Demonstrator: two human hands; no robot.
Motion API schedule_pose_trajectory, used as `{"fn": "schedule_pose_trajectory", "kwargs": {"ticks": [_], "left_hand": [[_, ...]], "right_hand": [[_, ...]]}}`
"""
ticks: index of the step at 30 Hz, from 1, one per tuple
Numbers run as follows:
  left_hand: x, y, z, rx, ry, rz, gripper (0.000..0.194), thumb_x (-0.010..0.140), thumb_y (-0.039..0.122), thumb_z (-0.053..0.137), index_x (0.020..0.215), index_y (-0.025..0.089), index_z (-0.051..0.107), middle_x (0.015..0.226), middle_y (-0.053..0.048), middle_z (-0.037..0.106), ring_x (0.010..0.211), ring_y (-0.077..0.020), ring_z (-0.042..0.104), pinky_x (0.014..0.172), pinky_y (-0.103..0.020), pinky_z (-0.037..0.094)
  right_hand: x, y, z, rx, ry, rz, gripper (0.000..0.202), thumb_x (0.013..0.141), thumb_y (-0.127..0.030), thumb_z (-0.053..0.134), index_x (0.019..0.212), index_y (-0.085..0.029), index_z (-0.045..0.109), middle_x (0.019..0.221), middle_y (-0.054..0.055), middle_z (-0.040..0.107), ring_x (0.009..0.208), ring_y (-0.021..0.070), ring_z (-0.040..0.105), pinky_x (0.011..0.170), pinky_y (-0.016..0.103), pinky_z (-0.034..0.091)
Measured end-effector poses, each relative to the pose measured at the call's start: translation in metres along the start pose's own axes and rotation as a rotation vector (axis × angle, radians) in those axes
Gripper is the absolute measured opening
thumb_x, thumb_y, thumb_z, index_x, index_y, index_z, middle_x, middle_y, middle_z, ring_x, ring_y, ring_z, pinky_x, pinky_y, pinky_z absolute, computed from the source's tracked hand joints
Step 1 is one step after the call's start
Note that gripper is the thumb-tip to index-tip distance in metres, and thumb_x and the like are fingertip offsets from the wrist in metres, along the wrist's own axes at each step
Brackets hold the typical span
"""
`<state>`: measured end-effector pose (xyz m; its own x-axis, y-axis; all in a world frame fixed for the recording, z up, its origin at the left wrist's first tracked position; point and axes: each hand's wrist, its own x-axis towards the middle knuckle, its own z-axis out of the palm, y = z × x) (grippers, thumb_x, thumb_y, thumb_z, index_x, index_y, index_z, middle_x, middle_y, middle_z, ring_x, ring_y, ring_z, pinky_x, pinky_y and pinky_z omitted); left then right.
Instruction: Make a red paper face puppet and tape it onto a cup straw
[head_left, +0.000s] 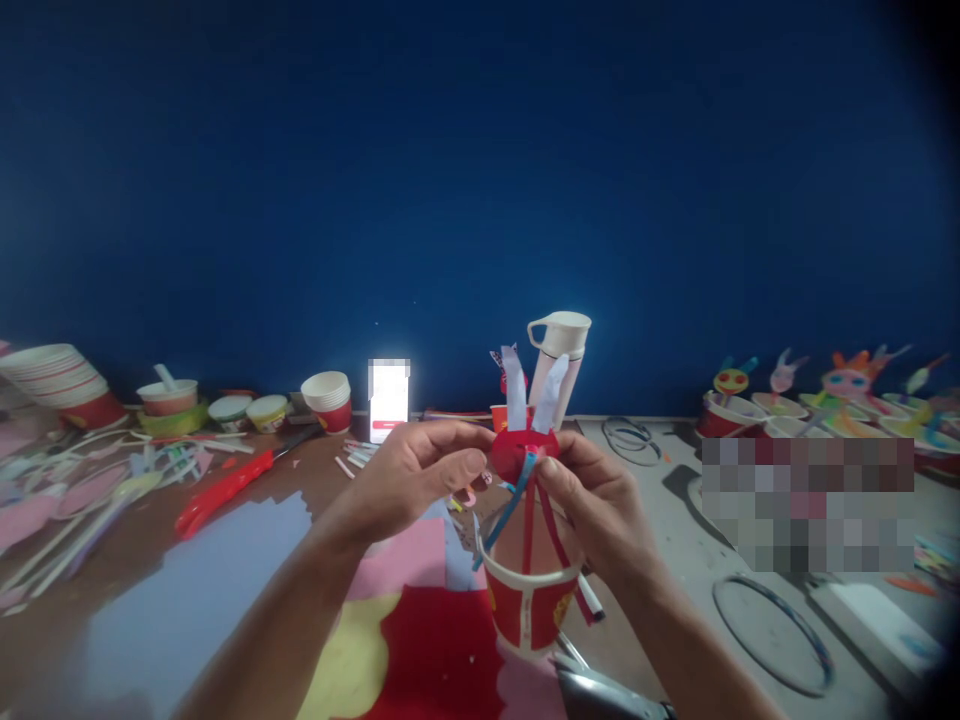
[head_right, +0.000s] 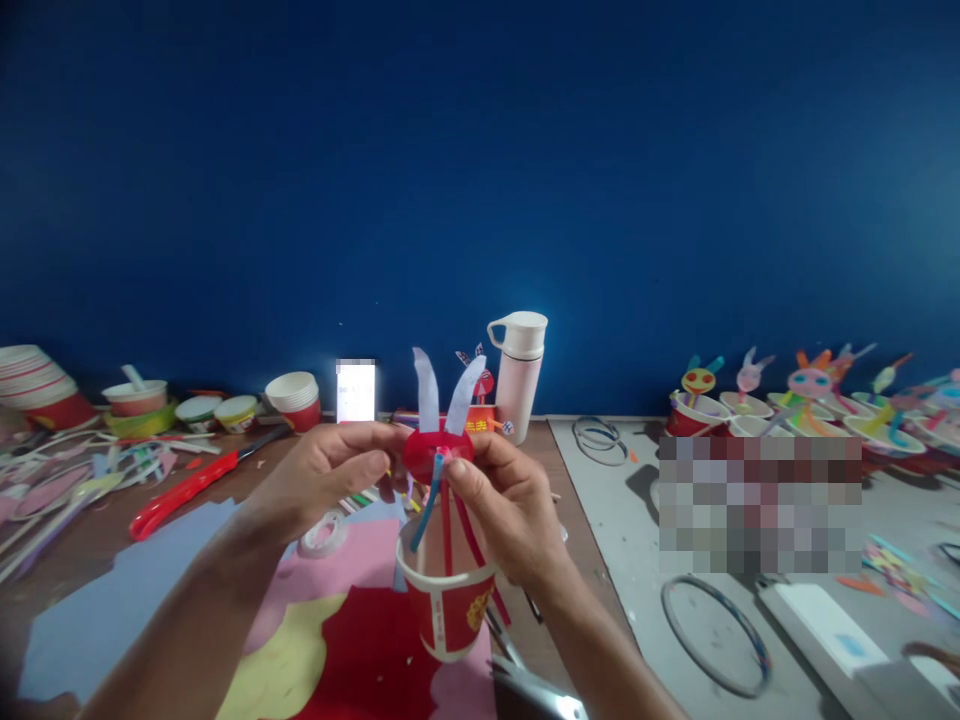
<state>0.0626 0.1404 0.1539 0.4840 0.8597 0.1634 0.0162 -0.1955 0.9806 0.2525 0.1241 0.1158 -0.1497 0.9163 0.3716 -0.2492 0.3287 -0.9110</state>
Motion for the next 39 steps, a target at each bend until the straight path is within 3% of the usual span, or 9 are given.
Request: {"fn": "schedule_pose_trajectory", "kwargs": {"ticks": [5,11,19,28,33,36,39], "left_hand": [[0.002,-0.005,0.010,-0.108,0.044,-0.022,0.023,0.073,0.030,0.068,0.090,0.015,0.066,0.081,-0.004,0.066,0.069,-0.0132,0.059,0.063,-0.026,0.049],[0.004,-0.012,0.017,-0.084,0.106,0.005,0.012,0.076,0.025,0.064,0.075,0.014,0.064,0.069,0.000,0.060,0.063,-0.0100,0.055,0.060,-0.023,0.046],[0.006,-0.008,0.018,-0.048,0.152,-0.030,0.010,0.072,0.021,0.066,0.077,0.013,0.064,0.065,0.001,0.060,0.058,-0.0099,0.054,0.056,-0.023,0.046],[0.006,-0.015,0.022,-0.088,0.109,0.006,0.011,0.077,0.024,0.063,0.073,0.014,0.061,0.069,0.001,0.062,0.063,-0.0103,0.058,0.059,-0.022,0.048],[0.008,-0.014,0.021,-0.078,0.150,-0.030,0.012,0.076,0.025,0.063,0.073,0.014,0.061,0.064,0.002,0.060,0.057,-0.0090,0.056,0.055,-0.021,0.047],[0.009,-0.015,0.019,-0.052,0.210,-0.020,0.011,0.075,0.025,0.062,0.071,0.014,0.060,0.061,0.003,0.060,0.054,-0.0081,0.055,0.053,-0.020,0.045],[0.012,-0.016,0.018,-0.040,0.274,-0.016,0.011,0.076,0.024,0.060,0.072,0.014,0.059,0.061,0.002,0.061,0.055,-0.0091,0.056,0.054,-0.021,0.045]], "right_hand": [[0.000,0.005,0.006,-0.001,-0.034,0.050,0.012,0.082,-0.032,0.062,0.087,-0.021,0.062,0.081,0.001,0.067,0.072,0.0146,0.063,0.065,0.026,0.051],[0.002,0.005,0.007,-0.081,-0.026,0.043,0.013,0.081,-0.033,0.063,0.084,-0.020,0.062,0.080,0.001,0.065,0.072,0.0135,0.060,0.066,0.024,0.049],[0.002,0.006,0.003,-0.061,-0.024,0.042,0.023,0.088,-0.039,0.051,0.081,-0.020,0.062,0.077,0.002,0.066,0.074,0.0171,0.062,0.072,0.028,0.049],[0.002,0.007,0.002,-0.183,0.070,0.035,0.018,0.083,-0.034,0.060,0.075,-0.018,0.060,0.068,-0.001,0.059,0.061,0.0116,0.053,0.057,0.021,0.044],[0.006,0.011,-0.001,-0.048,0.017,0.063,0.015,0.086,-0.034,0.057,0.082,-0.020,0.060,0.074,-0.001,0.062,0.067,0.0124,0.056,0.063,0.023,0.046],[0.010,0.010,-0.004,-0.097,0.088,0.017,0.020,0.089,-0.037,0.050,0.086,-0.020,0.061,0.075,0.001,0.063,0.071,0.0138,0.058,0.068,0.025,0.047],[0.009,0.005,-0.005,-0.292,0.208,-0.102,0.016,0.089,-0.033,0.050,0.088,-0.021,0.060,0.079,0.001,0.064,0.074,0.0157,0.060,0.069,0.027,0.047]]}}
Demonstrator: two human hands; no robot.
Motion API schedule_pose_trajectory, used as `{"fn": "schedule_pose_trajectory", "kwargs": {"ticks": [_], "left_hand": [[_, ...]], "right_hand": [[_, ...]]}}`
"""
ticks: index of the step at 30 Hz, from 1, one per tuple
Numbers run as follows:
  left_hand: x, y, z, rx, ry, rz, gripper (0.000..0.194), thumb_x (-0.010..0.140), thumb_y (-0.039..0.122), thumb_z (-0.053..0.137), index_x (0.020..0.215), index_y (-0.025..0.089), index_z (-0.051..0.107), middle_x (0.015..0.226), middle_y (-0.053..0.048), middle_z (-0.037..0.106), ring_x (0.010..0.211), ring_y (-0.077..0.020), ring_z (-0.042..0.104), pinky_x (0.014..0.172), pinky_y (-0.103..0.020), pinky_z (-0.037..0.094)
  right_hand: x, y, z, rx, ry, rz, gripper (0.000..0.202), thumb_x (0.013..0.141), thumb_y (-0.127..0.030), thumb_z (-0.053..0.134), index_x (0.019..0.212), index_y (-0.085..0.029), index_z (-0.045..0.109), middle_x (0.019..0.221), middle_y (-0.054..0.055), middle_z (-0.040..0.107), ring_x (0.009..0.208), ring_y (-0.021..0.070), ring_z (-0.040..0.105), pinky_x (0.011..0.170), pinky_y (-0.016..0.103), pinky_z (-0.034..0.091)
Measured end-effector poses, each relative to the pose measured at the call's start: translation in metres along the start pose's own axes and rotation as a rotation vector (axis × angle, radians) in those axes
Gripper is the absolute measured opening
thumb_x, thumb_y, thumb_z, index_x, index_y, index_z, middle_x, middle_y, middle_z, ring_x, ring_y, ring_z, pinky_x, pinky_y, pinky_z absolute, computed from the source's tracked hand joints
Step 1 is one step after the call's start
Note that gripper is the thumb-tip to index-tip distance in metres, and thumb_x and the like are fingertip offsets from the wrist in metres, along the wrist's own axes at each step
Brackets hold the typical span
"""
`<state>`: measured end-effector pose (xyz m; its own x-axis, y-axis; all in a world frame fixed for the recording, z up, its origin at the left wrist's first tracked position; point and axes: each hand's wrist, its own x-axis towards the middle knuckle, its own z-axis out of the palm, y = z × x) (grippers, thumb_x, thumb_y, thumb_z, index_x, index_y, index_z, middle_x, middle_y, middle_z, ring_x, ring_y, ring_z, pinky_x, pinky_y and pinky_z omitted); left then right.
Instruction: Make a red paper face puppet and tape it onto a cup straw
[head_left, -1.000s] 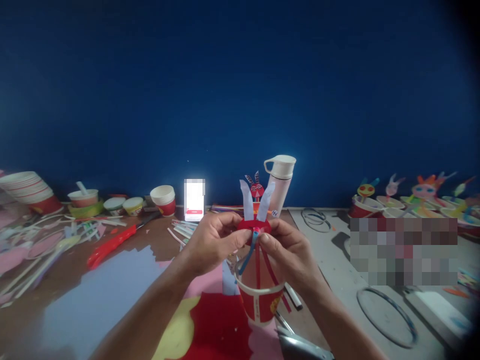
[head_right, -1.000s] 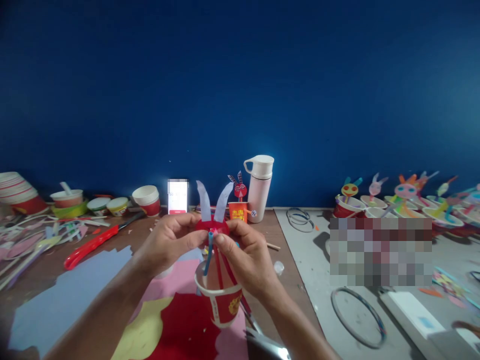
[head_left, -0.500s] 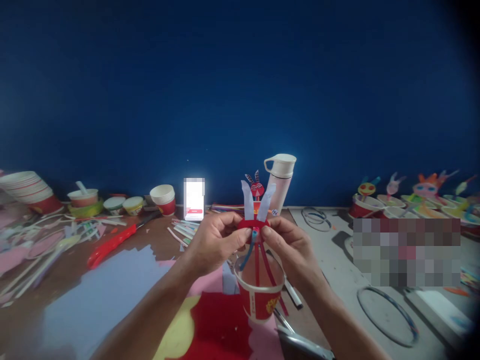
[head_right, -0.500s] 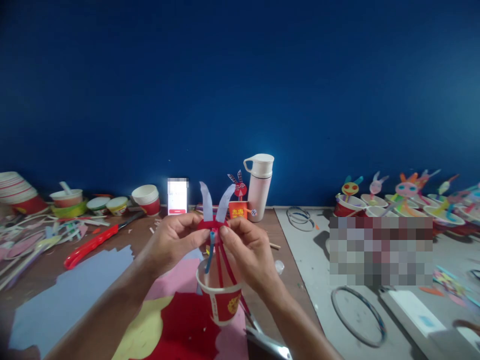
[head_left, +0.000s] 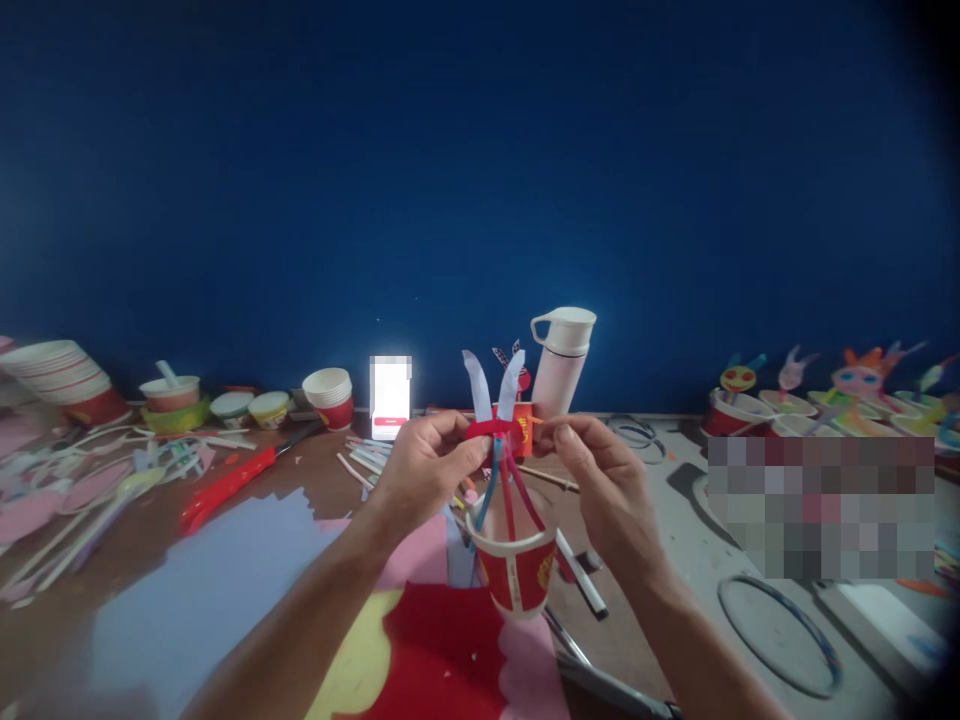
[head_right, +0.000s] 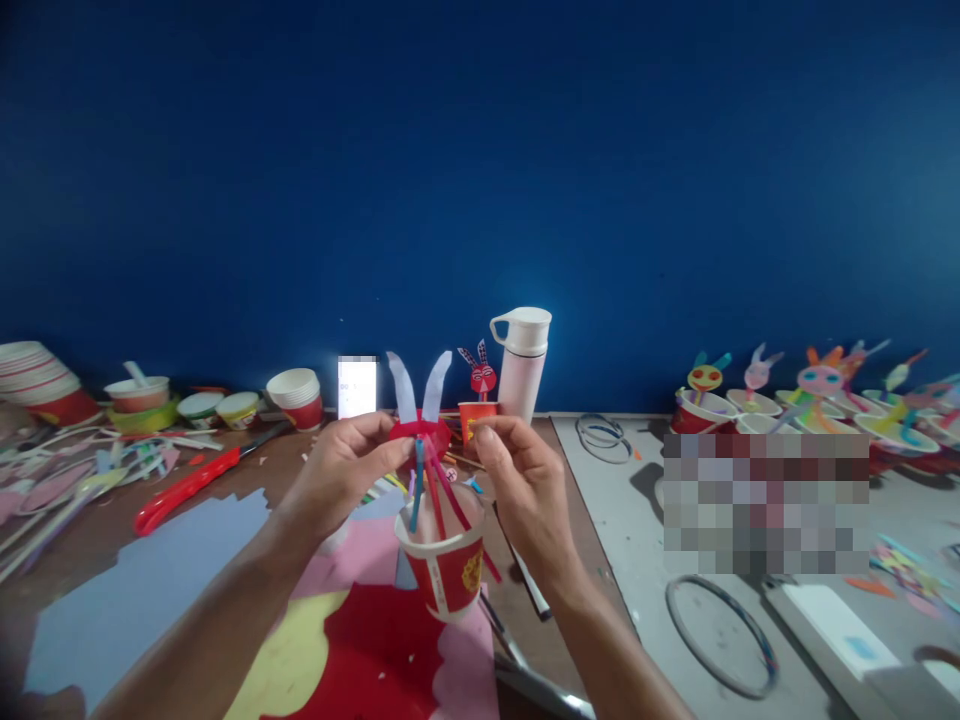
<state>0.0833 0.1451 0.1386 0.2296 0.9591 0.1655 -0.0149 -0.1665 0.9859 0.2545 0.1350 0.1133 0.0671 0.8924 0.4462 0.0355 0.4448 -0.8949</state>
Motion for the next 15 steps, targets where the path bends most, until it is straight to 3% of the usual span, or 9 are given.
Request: {"fn": "schedule_pose_trajectory", "kwargs": {"ticks": [6,10,15], "left_hand": [[0.004,0.001,0.003,0.072,0.117,-0.012,0.009,0.073,0.020,0.061,0.070,0.014,0.056,0.064,0.001,0.060,0.060,-0.0114,0.058,0.056,-0.022,0.047],[0.006,-0.002,0.005,0.087,0.123,0.015,0.011,0.076,0.023,0.058,0.072,0.013,0.057,0.062,0.002,0.059,0.059,-0.0102,0.056,0.053,-0.019,0.045],[0.005,-0.006,0.006,0.083,0.094,0.023,0.012,0.077,0.026,0.059,0.076,0.014,0.057,0.066,0.001,0.062,0.058,-0.0099,0.056,0.054,-0.020,0.047]], "right_hand": [[-0.008,-0.003,0.007,-0.645,0.003,-0.501,0.004,0.084,-0.021,0.057,0.086,-0.021,0.060,0.088,0.005,0.064,0.084,0.0211,0.058,0.079,0.037,0.040],[-0.010,-0.001,0.012,-0.855,-0.013,-0.551,0.011,0.084,-0.027,0.057,0.092,-0.020,0.061,0.095,0.006,0.065,0.088,0.0223,0.057,0.082,0.040,0.036],[-0.010,0.001,0.015,-0.923,-0.022,-0.549,0.015,0.085,-0.032,0.057,0.094,-0.020,0.058,0.095,0.006,0.065,0.089,0.0212,0.058,0.092,0.042,0.030]]}}
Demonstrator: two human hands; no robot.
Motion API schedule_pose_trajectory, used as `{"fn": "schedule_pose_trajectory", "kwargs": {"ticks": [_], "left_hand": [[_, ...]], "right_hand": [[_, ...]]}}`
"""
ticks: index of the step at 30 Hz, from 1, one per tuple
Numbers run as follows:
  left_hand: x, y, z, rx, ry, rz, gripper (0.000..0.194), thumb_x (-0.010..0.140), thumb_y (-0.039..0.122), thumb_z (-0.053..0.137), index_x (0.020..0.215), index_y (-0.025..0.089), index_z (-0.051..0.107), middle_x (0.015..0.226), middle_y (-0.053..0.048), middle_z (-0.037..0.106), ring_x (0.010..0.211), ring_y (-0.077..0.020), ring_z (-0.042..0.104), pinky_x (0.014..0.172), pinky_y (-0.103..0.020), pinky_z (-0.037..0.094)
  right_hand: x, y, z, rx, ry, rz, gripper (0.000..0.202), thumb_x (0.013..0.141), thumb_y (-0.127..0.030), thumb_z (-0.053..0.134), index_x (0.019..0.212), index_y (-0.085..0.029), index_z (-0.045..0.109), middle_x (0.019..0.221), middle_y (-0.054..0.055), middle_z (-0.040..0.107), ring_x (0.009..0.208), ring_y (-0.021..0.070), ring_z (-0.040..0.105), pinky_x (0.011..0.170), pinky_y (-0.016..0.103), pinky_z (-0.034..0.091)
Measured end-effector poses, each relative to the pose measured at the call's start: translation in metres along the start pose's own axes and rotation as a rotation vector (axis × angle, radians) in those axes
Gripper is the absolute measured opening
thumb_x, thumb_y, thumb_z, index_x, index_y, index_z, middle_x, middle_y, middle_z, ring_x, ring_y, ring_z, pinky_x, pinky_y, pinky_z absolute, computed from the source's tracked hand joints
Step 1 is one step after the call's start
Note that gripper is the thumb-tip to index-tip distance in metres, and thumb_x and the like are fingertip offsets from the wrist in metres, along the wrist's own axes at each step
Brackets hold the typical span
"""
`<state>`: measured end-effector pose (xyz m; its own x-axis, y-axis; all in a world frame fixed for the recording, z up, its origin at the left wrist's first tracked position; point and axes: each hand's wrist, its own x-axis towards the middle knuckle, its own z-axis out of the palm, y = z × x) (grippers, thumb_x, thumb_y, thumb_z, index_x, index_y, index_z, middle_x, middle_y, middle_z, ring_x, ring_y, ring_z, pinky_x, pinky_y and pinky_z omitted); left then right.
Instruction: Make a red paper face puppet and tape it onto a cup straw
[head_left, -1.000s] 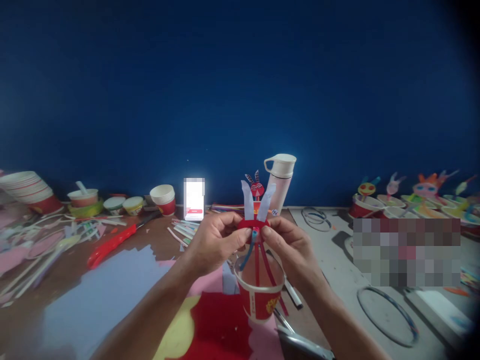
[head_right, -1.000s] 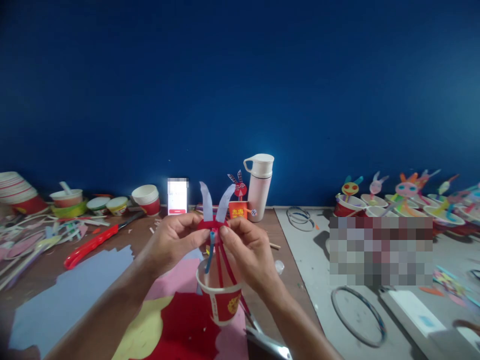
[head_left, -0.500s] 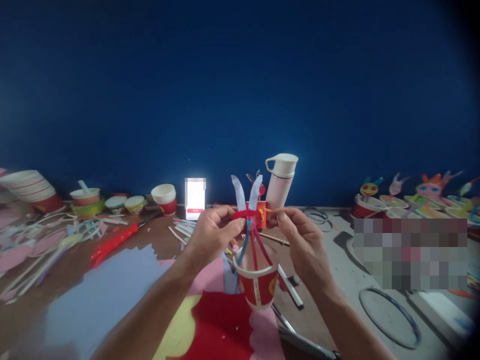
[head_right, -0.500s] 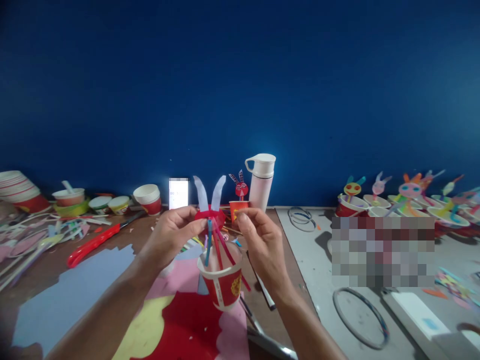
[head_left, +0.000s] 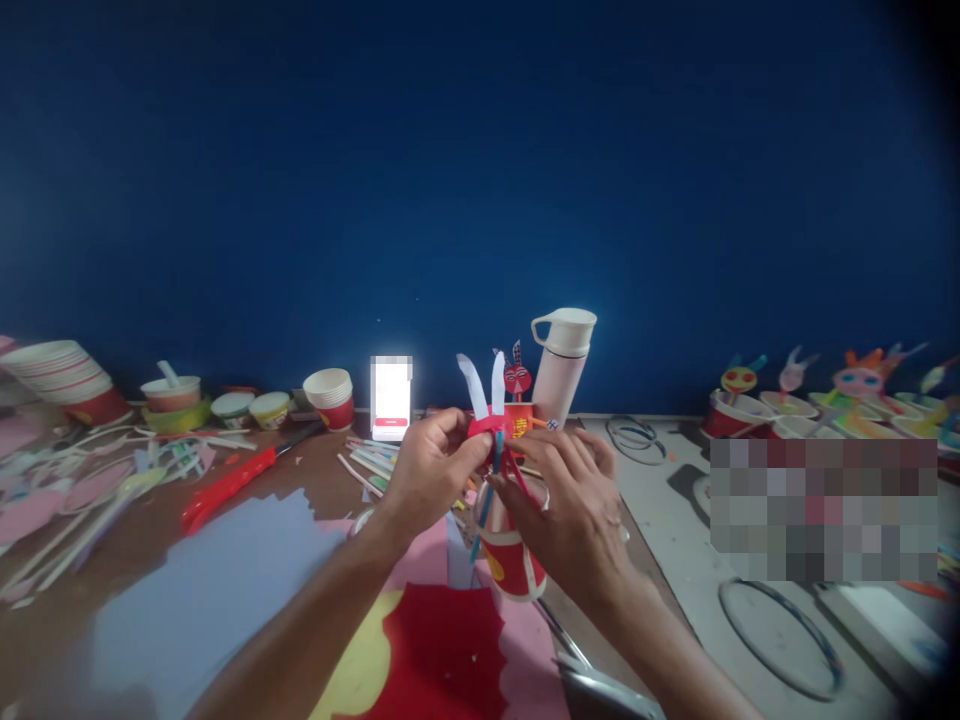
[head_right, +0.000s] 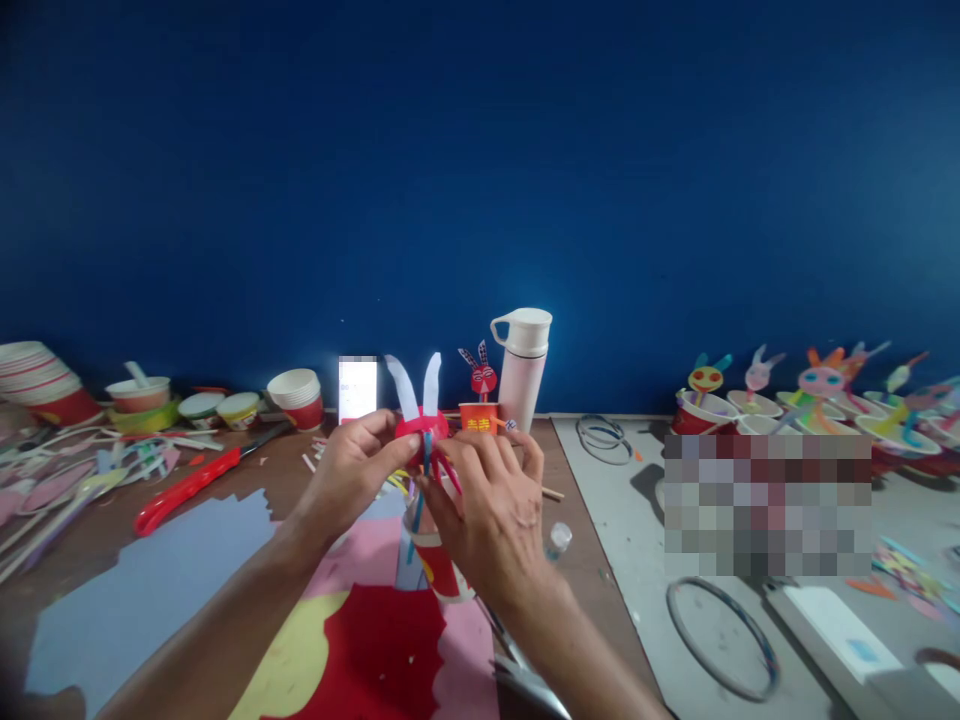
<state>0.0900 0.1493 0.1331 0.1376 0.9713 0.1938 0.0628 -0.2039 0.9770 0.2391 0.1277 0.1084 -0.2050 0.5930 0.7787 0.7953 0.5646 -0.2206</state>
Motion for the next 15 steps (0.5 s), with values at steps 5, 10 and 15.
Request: {"fn": "schedule_pose_trajectory", "kwargs": {"ticks": [5,10,15], "left_hand": [[-0.0034,0.0034,0.0004,-0.054,-0.042,-0.018,0.015,0.078,0.030,0.060,0.083,0.015,0.059,0.070,0.000,0.063,0.061,-0.0105,0.058,0.055,-0.020,0.047],[-0.0063,0.0083,0.0003,-0.081,-0.087,-0.015,0.022,0.081,0.035,0.057,0.077,0.014,0.061,0.067,-0.001,0.061,0.061,-0.0098,0.054,0.052,-0.018,0.044],[-0.0091,0.0081,-0.0017,-0.098,-0.157,0.020,0.023,0.084,0.035,0.053,0.087,0.015,0.065,0.075,-0.004,0.064,0.069,-0.0127,0.057,0.052,-0.019,0.043]], "right_hand": [[0.0001,-0.0011,0.0015,-0.011,-0.020,0.012,0.024,0.082,-0.037,0.061,0.097,-0.019,0.055,0.093,0.006,0.066,0.088,0.0223,0.060,0.096,0.045,0.027],[0.0011,0.0001,0.0029,0.006,0.019,0.024,0.021,0.079,-0.031,0.065,0.093,-0.018,0.055,0.086,0.004,0.067,0.081,0.0202,0.062,0.097,0.045,0.028],[0.0002,0.0066,0.0002,0.197,0.021,0.111,0.008,0.083,-0.021,0.057,0.091,-0.020,0.057,0.084,0.003,0.067,0.079,0.0183,0.061,0.092,0.043,0.035]]}}
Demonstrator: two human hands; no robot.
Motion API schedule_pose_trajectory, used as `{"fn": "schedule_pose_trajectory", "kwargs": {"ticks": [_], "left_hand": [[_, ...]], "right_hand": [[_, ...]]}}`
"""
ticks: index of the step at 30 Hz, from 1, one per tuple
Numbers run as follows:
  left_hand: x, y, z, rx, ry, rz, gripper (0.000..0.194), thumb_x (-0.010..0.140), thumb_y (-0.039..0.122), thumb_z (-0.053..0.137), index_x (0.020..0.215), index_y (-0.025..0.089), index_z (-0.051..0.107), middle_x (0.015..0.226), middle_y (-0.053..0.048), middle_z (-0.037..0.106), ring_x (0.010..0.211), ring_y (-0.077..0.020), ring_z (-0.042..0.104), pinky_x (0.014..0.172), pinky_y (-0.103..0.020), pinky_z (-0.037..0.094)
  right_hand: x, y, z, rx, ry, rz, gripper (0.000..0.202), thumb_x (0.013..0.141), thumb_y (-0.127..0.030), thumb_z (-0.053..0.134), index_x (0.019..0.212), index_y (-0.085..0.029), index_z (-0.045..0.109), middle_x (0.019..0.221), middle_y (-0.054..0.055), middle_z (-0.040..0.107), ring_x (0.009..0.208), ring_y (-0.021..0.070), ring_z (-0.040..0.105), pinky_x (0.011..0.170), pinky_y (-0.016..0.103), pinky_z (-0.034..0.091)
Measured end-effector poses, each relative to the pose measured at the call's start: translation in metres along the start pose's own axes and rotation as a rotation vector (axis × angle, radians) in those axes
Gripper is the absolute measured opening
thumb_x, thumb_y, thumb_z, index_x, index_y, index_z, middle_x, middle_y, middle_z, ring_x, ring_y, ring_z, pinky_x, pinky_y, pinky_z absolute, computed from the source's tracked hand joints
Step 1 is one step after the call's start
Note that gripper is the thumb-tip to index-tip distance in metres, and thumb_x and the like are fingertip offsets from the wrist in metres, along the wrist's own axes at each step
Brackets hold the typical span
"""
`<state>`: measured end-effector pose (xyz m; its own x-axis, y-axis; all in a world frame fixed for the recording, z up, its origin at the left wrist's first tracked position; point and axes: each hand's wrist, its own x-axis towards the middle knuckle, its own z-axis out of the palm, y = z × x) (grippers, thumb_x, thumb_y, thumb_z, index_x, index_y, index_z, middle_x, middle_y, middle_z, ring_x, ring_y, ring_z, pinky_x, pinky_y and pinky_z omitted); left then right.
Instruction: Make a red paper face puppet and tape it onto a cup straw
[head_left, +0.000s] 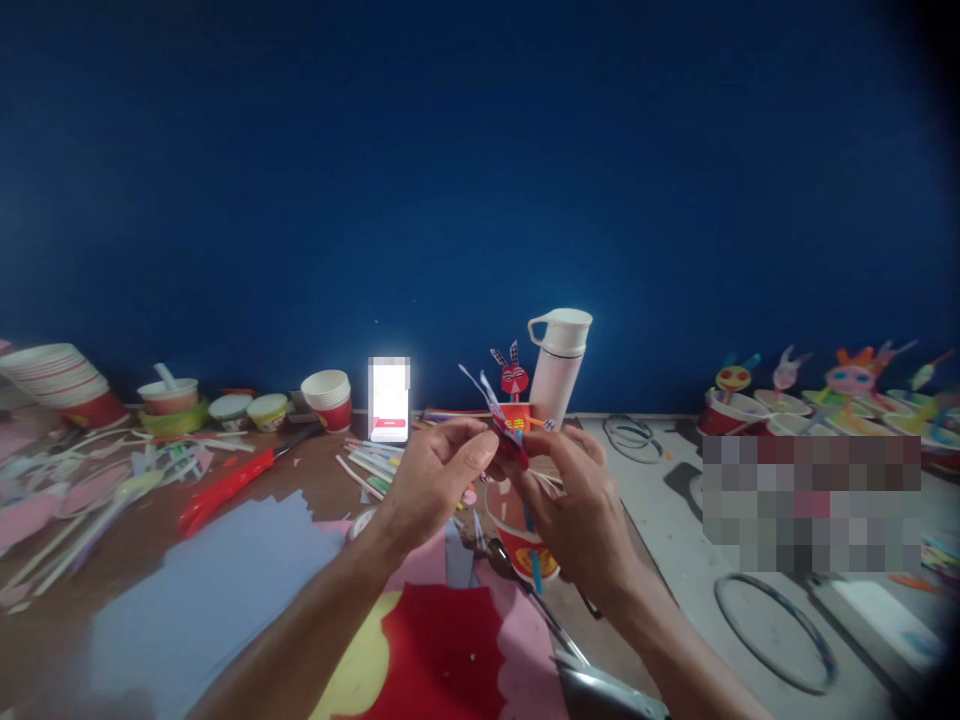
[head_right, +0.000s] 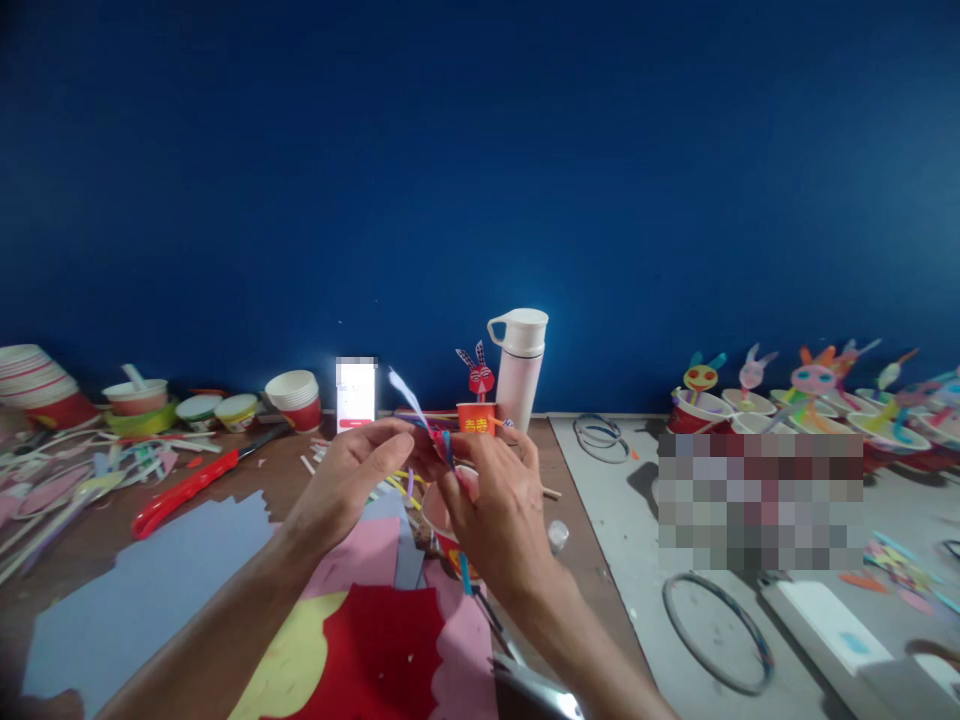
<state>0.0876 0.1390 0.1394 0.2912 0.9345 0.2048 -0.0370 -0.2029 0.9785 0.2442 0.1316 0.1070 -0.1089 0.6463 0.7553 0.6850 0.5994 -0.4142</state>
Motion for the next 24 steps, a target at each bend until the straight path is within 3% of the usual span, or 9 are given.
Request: {"fn": "schedule_pose_trajectory", "kwargs": {"ticks": [2,5,8,10,16,21,24], "left_hand": [[-0.001,0.001,-0.002,-0.008,-0.007,-0.003,0.023,0.085,0.033,0.052,0.090,0.015,0.064,0.076,-0.005,0.065,0.069,-0.0135,0.059,0.053,-0.020,0.045],[-0.002,0.004,-0.004,0.008,0.082,0.030,0.016,0.083,0.028,0.054,0.083,0.014,0.062,0.069,-0.003,0.064,0.063,-0.0123,0.059,0.055,-0.022,0.048],[-0.001,0.003,-0.005,0.016,0.185,0.057,0.013,0.080,0.028,0.058,0.080,0.016,0.061,0.068,0.000,0.062,0.062,-0.0106,0.058,0.057,-0.021,0.049],[0.001,0.001,-0.004,0.002,0.171,0.032,0.015,0.078,0.030,0.061,0.087,0.018,0.061,0.075,0.000,0.062,0.065,-0.0106,0.058,0.059,-0.022,0.050],[0.005,-0.010,0.000,-0.014,-0.004,-0.045,0.026,0.080,0.027,0.058,0.104,0.020,0.060,0.081,-0.001,0.059,0.068,-0.0118,0.055,0.065,-0.027,0.049],[0.006,-0.013,0.003,-0.025,-0.024,-0.069,0.027,0.079,0.028,0.058,0.105,0.019,0.062,0.076,-0.001,0.058,0.068,-0.0119,0.053,0.063,-0.024,0.046],[0.006,-0.013,0.005,-0.027,0.002,-0.065,0.020,0.080,0.030,0.058,0.093,0.016,0.064,0.073,0.000,0.056,0.064,-0.0106,0.051,0.059,-0.022,0.044]], "right_hand": [[0.001,0.002,-0.003,0.158,-0.036,0.139,0.012,0.084,-0.022,0.054,0.094,-0.020,0.060,0.090,0.005,0.067,0.087,0.0210,0.059,0.085,0.040,0.041],[0.003,0.004,-0.006,0.502,-0.125,0.372,0.014,0.085,-0.026,0.054,0.094,-0.021,0.063,0.091,0.005,0.066,0.088,0.0216,0.060,0.077,0.035,0.047],[0.006,0.004,-0.007,0.822,-0.190,0.476,0.017,0.085,-0.030,0.056,0.098,-0.021,0.064,0.094,0.005,0.067,0.087,0.0204,0.061,0.078,0.035,0.048],[0.007,0.003,-0.007,0.957,-0.209,0.510,0.020,0.084,-0.031,0.059,0.101,-0.022,0.064,0.096,0.005,0.068,0.089,0.0205,0.062,0.079,0.034,0.049],[0.009,0.001,-0.006,1.057,-0.193,0.591,0.023,0.079,-0.033,0.065,0.098,-0.020,0.067,0.093,0.005,0.069,0.088,0.0210,0.063,0.080,0.034,0.049],[0.007,0.000,-0.002,1.097,-0.214,0.632,0.021,0.077,-0.033,0.066,0.093,-0.020,0.068,0.086,0.004,0.070,0.079,0.0190,0.064,0.074,0.031,0.050],[0.006,-0.002,0.001,1.099,-0.235,0.638,0.019,0.076,-0.033,0.067,0.091,-0.020,0.068,0.085,0.003,0.070,0.078,0.0186,0.064,0.074,0.031,0.050]]}}
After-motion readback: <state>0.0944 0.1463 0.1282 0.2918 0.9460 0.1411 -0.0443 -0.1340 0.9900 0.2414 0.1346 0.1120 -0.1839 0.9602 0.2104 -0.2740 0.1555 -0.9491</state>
